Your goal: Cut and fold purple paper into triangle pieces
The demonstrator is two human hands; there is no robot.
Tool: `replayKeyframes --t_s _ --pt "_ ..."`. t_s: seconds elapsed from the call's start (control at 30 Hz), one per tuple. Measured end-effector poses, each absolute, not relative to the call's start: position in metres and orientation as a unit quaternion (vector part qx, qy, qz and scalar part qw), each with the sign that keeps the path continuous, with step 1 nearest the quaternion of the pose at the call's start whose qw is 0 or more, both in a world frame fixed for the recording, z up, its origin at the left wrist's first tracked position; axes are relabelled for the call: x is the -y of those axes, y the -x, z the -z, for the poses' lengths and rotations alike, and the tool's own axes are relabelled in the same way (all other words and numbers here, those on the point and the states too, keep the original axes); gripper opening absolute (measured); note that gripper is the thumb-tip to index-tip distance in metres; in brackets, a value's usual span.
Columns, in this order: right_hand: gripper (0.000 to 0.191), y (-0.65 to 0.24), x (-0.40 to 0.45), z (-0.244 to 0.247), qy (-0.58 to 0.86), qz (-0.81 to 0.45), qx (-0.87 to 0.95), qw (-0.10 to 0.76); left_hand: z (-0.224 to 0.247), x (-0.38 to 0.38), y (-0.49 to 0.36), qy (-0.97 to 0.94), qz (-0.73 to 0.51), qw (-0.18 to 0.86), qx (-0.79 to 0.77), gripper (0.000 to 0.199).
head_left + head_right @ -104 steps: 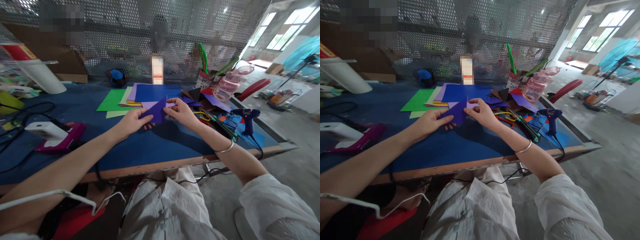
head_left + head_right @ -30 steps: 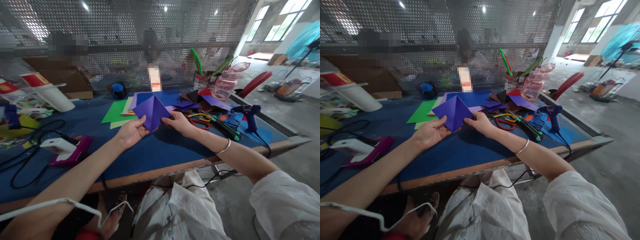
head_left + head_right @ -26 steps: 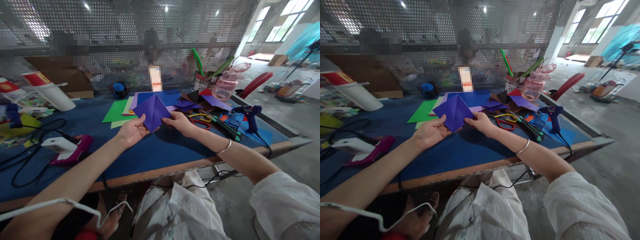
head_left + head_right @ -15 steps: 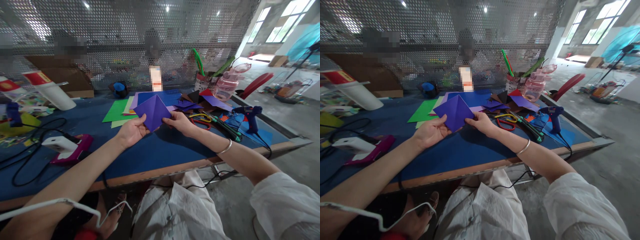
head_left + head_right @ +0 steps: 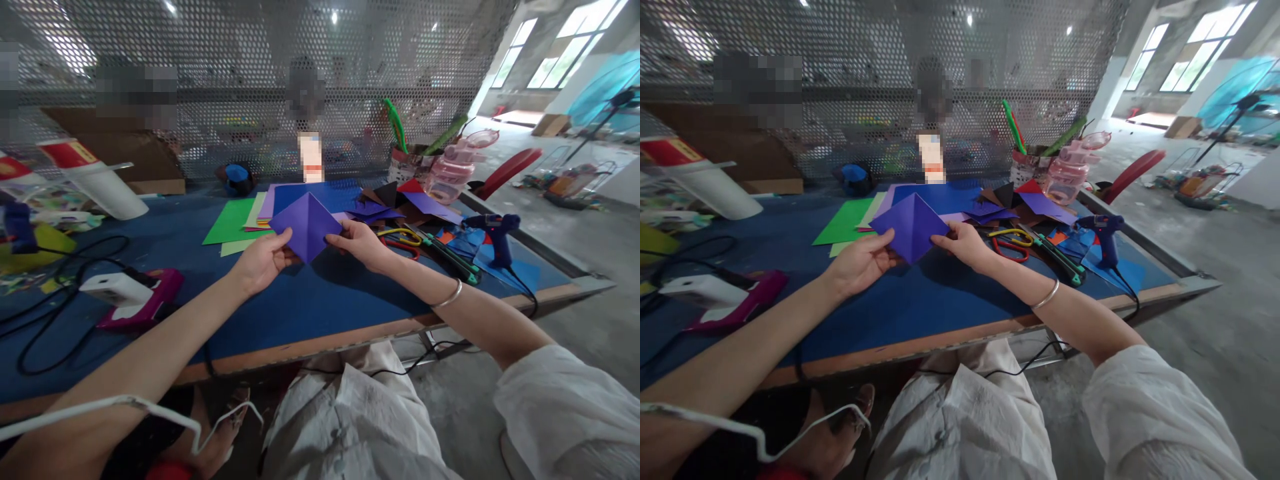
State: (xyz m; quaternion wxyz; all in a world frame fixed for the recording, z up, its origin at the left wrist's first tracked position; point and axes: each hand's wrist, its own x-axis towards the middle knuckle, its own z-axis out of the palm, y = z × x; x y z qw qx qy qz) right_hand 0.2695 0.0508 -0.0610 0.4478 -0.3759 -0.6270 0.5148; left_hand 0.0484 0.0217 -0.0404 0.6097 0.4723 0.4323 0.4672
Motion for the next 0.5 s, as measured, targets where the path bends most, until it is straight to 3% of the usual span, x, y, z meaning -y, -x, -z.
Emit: replayKeyframes --t_s 0.13,0.3,0.4,0.5 --pt "0.045 -0.273 -0.055 0.062 0.385 -0.499 0.644 0.434 0.042 -0.026 -0.043 -0.524 -0.458 0.545 -0.468 0.024" --pt "0.030 -0.274 -0.051 0.056 0.404 -0.439 0.708 0.379 0.044 -0.028 -0.039 -0.543 -0.465 0.512 -0.476 0.029" --pt "0.021 -0.272 -0.059 0.039 0.417 -0.402 0.734 0.355 0.045 -0.028 -0.038 -0.558 -0.451 0.501 -0.484 0.032" --pt "0.025 -0.269 -0.096 0.013 0.455 -0.346 0.744 0.346 0.047 -0.027 -0.036 -0.563 -0.434 0.501 -0.493 0.033"
